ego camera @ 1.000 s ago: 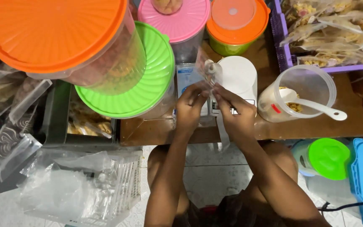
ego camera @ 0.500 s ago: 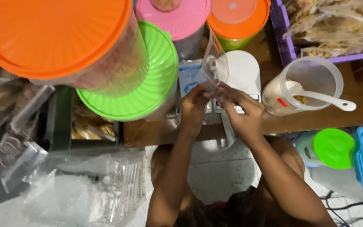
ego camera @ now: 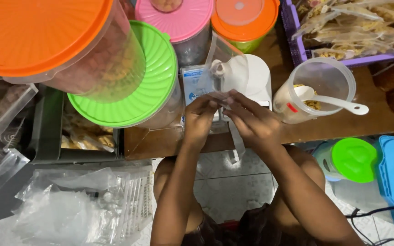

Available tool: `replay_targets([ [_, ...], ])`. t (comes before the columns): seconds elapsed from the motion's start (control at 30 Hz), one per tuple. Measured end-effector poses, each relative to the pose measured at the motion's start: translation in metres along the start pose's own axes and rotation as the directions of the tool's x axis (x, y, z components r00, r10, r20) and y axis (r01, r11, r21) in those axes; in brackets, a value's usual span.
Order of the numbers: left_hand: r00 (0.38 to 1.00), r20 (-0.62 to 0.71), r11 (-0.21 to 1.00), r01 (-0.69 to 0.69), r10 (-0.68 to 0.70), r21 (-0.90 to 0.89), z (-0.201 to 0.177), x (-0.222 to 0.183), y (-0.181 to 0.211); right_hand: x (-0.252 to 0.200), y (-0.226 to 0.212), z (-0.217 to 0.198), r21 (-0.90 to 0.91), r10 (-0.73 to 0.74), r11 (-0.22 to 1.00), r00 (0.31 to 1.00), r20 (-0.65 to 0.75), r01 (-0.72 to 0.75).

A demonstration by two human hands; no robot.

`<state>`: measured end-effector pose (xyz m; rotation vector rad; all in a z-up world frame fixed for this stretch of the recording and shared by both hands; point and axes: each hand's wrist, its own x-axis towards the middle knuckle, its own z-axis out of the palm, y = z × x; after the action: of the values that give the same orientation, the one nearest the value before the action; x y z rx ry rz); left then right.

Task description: The person is manually packaging cornflakes by applying labels to plastic bags, weighing them on a digital scale, and filling them with the product using a scoop.

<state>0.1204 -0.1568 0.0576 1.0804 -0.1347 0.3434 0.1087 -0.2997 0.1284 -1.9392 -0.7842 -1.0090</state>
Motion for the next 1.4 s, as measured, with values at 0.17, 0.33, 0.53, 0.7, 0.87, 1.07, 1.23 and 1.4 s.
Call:
replay_targets([
  [0.17,1.0,-0.007,0.982,0.027,-0.029,-0.189,0.002,0.002,0.002,-0.003,0.001,0.005,0.069,0.065,0.996,0.995,-0.073,-0.06],
  [0.33,0.997,-0.019,0.98,0.065,-0.07,-0.19,-0.015,0.009,-0.004,-0.008,0.025,0.004,0.63,0.57,0.652,0.821,-0.04,-0.422],
  [0.53,0.993,-0.085,0.994,0.088,-0.082,0.072,-0.017,0.01,0.002,-0.011,0.053,0.002,0.7,0.716,0.554,0.687,-0.125,-0.45],
  [0.7,0.99,-0.095,0.984,0.117,-0.105,0.134,-0.011,0.01,0.004,-0.011,0.051,0.0,0.684,0.691,0.606,0.694,-0.201,-0.405],
  [0.87,0.989,-0.078,0.988,0.13,-0.124,0.082,-0.008,0.009,0.003,-0.013,0.056,-0.007,0.629,0.65,0.668,0.723,-0.233,-0.398],
  [1.07,0.99,0.028,0.987,0.14,-0.138,-0.075,-0.015,0.006,-0.002,-0.005,0.04,-0.015,0.566,0.625,0.703,0.753,-0.203,-0.431],
  [1.23,0.973,0.205,0.94,0.163,-0.104,-0.299,-0.014,0.006,-0.001,-0.007,0.045,-0.012,0.571,0.623,0.686,0.77,-0.141,-0.451],
  [1.4,0.946,0.321,0.886,0.176,-0.033,-0.428,-0.004,0.005,0.011,-0.009,0.046,-0.007,0.588,0.68,0.596,0.733,-0.008,-0.546],
])
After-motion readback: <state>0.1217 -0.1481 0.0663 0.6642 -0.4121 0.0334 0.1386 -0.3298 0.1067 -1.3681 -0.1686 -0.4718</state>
